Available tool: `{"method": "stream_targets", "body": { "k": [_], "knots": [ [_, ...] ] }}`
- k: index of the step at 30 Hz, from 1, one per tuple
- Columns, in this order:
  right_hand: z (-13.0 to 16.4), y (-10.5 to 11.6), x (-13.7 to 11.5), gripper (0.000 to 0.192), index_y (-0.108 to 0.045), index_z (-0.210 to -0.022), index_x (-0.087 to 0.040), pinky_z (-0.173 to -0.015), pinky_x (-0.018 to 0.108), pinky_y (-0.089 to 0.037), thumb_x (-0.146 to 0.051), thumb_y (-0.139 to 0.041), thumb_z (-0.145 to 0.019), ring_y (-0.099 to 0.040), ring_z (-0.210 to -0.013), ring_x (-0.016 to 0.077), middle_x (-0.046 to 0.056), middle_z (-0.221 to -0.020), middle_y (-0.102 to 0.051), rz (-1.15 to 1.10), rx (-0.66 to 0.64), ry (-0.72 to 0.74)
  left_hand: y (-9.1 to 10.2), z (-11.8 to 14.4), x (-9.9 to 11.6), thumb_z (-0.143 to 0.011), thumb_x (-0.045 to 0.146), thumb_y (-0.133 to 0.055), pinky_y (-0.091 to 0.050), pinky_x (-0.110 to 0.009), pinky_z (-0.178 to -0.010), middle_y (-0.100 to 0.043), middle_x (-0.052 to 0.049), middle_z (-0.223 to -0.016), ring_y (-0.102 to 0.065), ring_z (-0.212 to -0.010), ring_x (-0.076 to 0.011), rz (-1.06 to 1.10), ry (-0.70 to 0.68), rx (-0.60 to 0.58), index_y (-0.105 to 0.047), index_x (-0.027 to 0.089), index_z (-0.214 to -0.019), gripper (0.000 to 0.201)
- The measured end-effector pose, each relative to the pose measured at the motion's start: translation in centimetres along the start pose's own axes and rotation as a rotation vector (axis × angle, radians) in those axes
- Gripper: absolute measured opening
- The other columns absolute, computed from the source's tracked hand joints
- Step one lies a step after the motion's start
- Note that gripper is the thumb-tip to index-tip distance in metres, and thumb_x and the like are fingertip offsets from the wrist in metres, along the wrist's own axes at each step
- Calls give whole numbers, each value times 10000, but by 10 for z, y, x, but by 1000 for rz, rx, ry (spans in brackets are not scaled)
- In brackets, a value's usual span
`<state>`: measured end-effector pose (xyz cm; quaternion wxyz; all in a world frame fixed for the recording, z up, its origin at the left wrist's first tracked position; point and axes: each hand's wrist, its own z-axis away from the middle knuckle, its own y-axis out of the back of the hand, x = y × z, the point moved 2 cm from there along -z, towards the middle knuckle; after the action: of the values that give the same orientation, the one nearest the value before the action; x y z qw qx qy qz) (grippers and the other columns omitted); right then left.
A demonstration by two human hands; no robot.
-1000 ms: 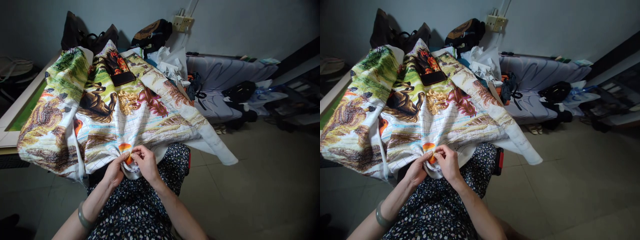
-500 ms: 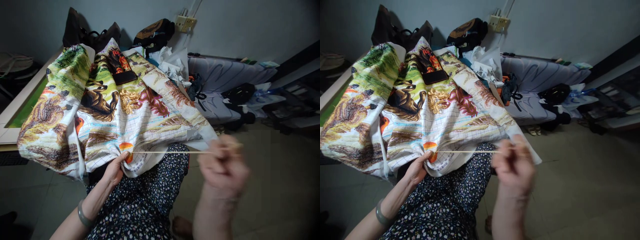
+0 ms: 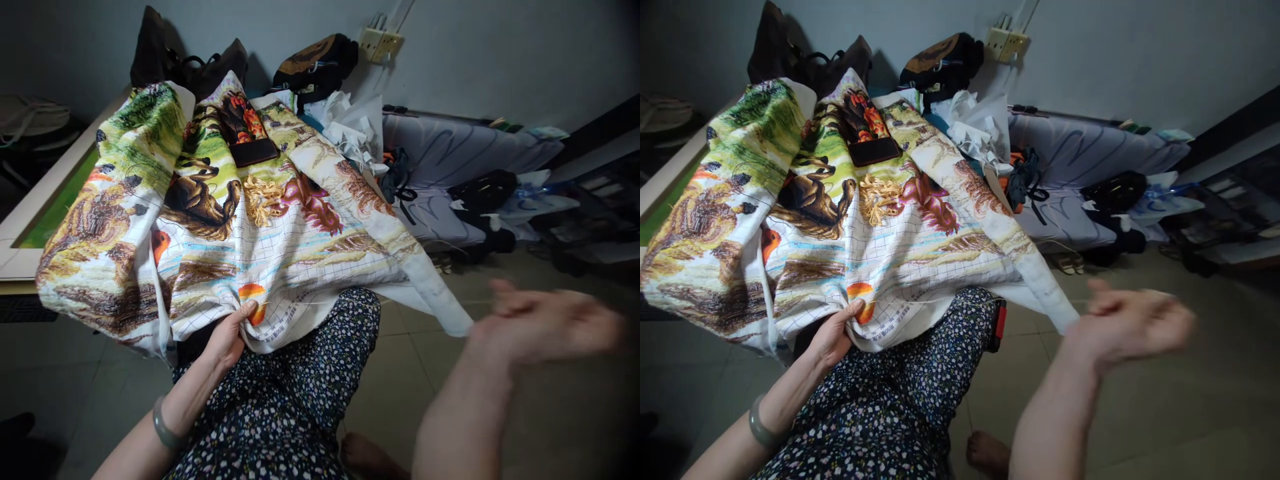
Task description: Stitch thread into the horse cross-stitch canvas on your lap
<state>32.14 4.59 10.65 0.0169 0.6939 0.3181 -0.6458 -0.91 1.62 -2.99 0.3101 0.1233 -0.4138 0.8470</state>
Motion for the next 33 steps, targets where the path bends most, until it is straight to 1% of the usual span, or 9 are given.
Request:
{"method": "stream_targets", "body": {
  "k": [2,4,5,8,10,14,27,29,33],
  "knots": [
    [41,-9,29,178,-485,-675,-203,-417,169,-459,-127,-585,-801,-372,-330,40,-128,-410,-421,56,-336,87,-2,2,-1,-721,84,-713,-513,-340,-965,-726,-136,-1050,-663,-1041,-249,-14,4,13,-649,82,-1144,428],
    [97,-15,59,23,-589,-825,-191,-376,167,-422,-199,-609,-818,-449,-370,68,-93,-468,-504,222,-805,-194,-4,4,-1,-732,78,-696,-522,-332,-946,-731,-132,-1030,-673,-1013,-241,-19,-10,30,-654,77,-1128,399],
    [125,-16,69,65,-622,-885,-182,-379,166,-412,-215,-586,-843,-468,-393,74,-75,-491,-525,300,-993,-282,-5,4,-1,-737,72,-685,-529,-328,-932,-734,-132,-1015,-679,-994,-238,-20,-17,36,-660,71,-1111,375],
    [185,-21,83,166,-690,-936,-160,-428,177,-417,-219,-548,-873,-511,-458,87,-29,-547,-572,448,-1291,-286,-6,6,0,-737,58,-666,-558,-320,-858,-742,-133,-954,-701,-886,-228,-28,-18,49,-682,51,-1034,298],
    [201,-26,85,186,-715,-918,-152,-454,186,-420,-211,-544,-873,-530,-484,98,-9,-562,-597,493,-1328,-200,-5,6,-1,-725,55,-672,-571,-312,-802,-746,-122,-902,-705,-798,-213,-34,-13,55,-693,51,-990,266],
    [204,-31,86,209,-729,-921,-144,-473,199,-416,-205,-537,-870,-562,-518,119,13,-582,-634,543,-1318,-106,-4,5,-2,-710,59,-686,-575,-295,-754,-745,-102,-840,-698,-736,-194,-21,-17,38,-701,62,-935,225],
    [207,-35,86,203,-728,-864,-155,-593,225,-451,-126,-529,-835,-634,-610,139,47,-737,-725,636,-1308,10,-4,4,-3,-688,67,-702,-571,-275,-757,-738,-107,-820,-694,-739,-188,-28,-15,51,-699,61,-851,163],
    [208,-35,86,181,-711,-861,-165,-588,222,-454,-136,-533,-839,-630,-589,135,35,-708,-715,649,-1298,-12,-4,3,-3,-687,78,-707,-569,-265,-743,-736,-102,-817,-689,-726,-180,-35,-25,41,-698,64,-836,150],
    [211,-29,93,152,-663,-858,-169,-467,194,-427,-219,-521,-877,-554,-455,107,-9,-598,-645,595,-1296,-229,-6,4,-2,-680,99,-715,-562,-252,-696,-724,-84,-763,-670,-671,-163,-41,-13,36,-693,77,-782,107]
  ]
}}
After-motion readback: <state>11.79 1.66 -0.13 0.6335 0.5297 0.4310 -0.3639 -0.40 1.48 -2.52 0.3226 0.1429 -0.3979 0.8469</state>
